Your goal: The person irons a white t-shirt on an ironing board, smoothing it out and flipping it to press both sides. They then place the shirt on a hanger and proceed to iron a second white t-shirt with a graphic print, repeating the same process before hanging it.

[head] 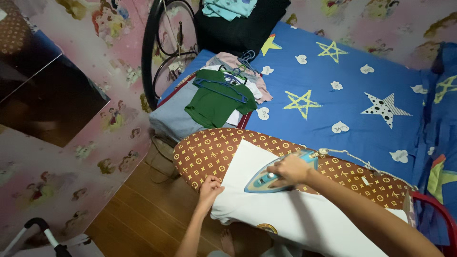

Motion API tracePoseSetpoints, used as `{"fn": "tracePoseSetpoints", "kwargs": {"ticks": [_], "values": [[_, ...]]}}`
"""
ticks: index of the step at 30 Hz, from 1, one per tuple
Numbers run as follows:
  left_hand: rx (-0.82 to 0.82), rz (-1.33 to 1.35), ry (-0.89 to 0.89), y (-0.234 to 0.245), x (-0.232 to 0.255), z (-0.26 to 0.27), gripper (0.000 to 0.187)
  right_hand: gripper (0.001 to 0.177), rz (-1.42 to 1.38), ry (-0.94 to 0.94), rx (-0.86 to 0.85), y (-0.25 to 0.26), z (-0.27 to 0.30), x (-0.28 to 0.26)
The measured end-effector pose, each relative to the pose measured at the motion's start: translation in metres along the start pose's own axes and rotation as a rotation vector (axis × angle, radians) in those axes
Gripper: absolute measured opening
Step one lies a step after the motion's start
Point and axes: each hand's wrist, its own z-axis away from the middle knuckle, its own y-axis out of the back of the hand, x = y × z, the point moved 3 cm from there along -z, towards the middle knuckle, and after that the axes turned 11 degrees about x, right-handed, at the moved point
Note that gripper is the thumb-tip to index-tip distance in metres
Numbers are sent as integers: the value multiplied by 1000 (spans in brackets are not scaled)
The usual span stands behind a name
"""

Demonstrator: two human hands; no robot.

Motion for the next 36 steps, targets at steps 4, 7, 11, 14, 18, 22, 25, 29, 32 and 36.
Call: {"fn": "tracePoseSetpoints", "kwargs": {"ticks": [4, 7, 11, 14, 18, 22, 25, 29, 32, 36], "values": [[0, -17, 2, -3, -5, -6, 30, 56, 58, -167, 66, -11, -8, 12], [-5, -54, -68, 3, -8, -10, 26, 60, 97, -375, 25, -9, -21, 19], [-8, -69, -32, -4, 1, -6, 26, 61, 90, -450, 156, -9, -24, 18], [18, -115, 130, -3, 21, -3, 30, 59, 84, -554, 205, -9, -26, 20], [-15, -62, 52, -2, 16, -2, 28, 56, 102, -708, 275, -9, -29, 34], [-17, -177, -76, 0, 20, -5, 22, 50, 117, -822, 277, -4, -7, 71], [71, -371, 140, 2, 29, 14, 27, 46, 138, -969, 117, 12, 43, 110], [96, -226, 78, 1, 22, -6, 39, 45, 187, -1194, 91, 24, 172, 130], [103, -231, -32, 15, 0, -16, 42, 50, 192, -1383, 192, 16, 277, 130], [151, -354, -38, 20, 2, -25, 37, 67, 79, -1675, 114, -5, 403, 140]]}}
